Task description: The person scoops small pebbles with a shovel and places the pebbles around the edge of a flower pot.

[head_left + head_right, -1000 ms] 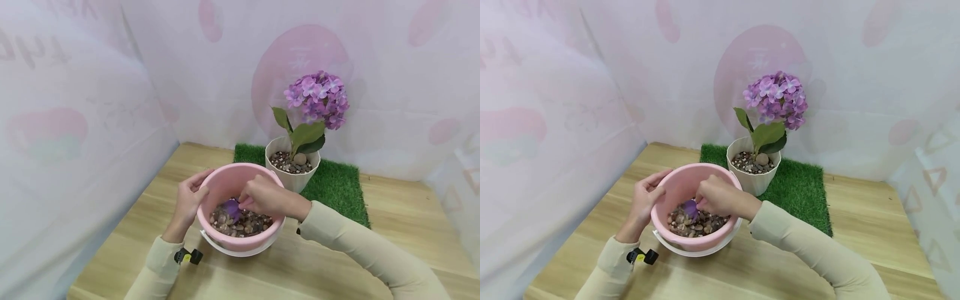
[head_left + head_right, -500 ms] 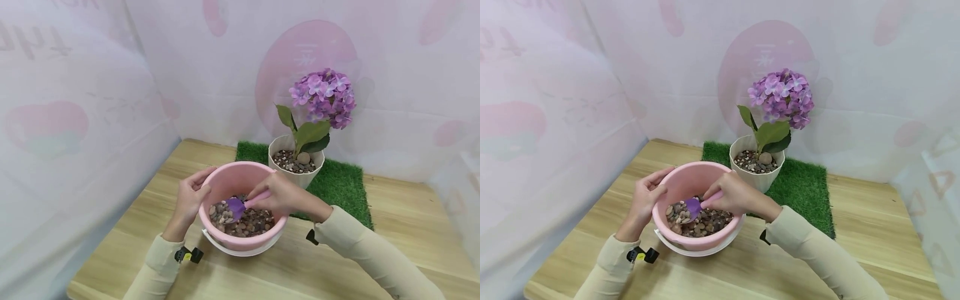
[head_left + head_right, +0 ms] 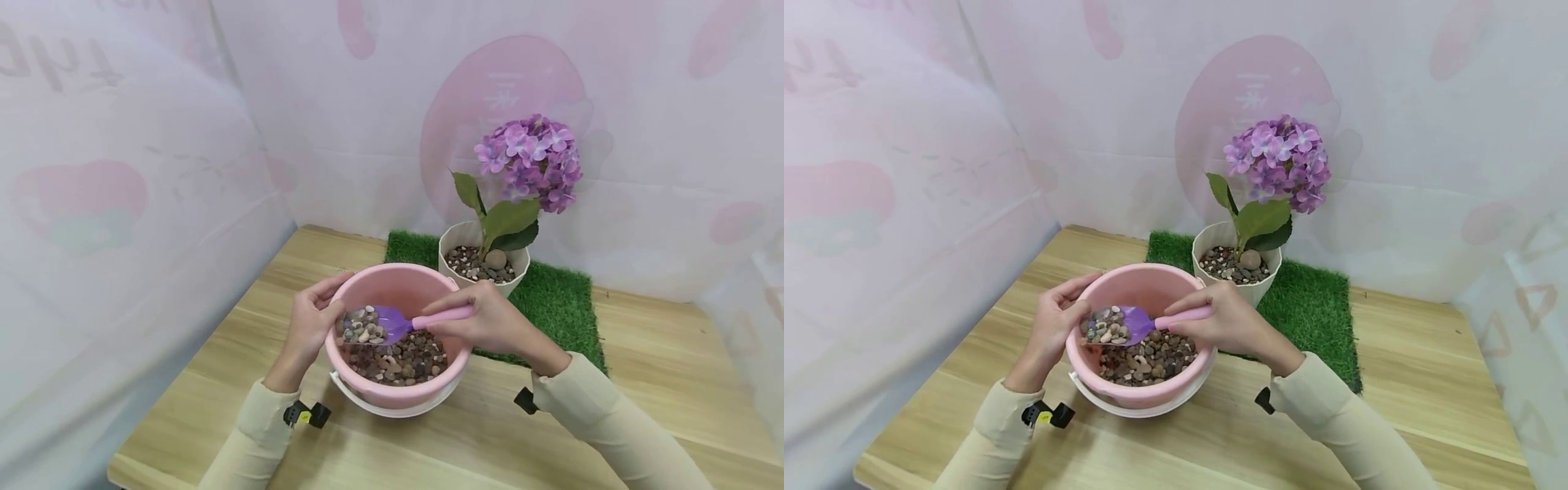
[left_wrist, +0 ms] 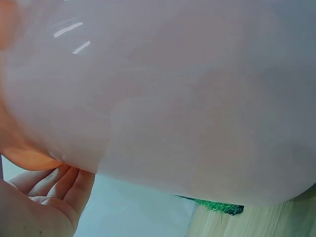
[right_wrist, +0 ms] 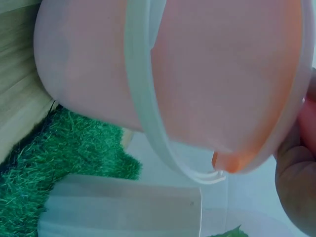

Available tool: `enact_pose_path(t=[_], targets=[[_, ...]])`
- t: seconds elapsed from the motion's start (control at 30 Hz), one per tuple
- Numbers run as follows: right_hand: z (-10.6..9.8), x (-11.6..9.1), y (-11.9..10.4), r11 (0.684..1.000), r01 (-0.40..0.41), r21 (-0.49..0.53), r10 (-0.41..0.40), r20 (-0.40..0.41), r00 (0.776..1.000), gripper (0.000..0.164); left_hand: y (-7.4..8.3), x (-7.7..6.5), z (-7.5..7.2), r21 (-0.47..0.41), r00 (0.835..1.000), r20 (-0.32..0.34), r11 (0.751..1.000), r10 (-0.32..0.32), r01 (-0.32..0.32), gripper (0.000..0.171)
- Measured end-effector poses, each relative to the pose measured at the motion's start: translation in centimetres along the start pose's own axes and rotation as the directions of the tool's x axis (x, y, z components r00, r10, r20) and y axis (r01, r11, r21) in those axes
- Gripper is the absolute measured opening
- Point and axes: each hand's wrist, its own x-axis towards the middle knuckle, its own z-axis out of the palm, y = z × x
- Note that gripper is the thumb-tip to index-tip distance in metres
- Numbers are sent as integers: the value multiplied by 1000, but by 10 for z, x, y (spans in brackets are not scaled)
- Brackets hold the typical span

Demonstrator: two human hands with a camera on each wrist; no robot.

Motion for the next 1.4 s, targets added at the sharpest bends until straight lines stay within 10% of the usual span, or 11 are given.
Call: enact_pose_path(t=[0.53,1.4], targets=[[-31,-22,-4,999,36,37,-33,-89,996,22,-2,0,0,29,1000,-3,1000,-2,3,50],[-105,-79,-12,969,-226,-98,182,-332,926,30,-1,3,-2,5,1000,15,1000,-15,15,50]])
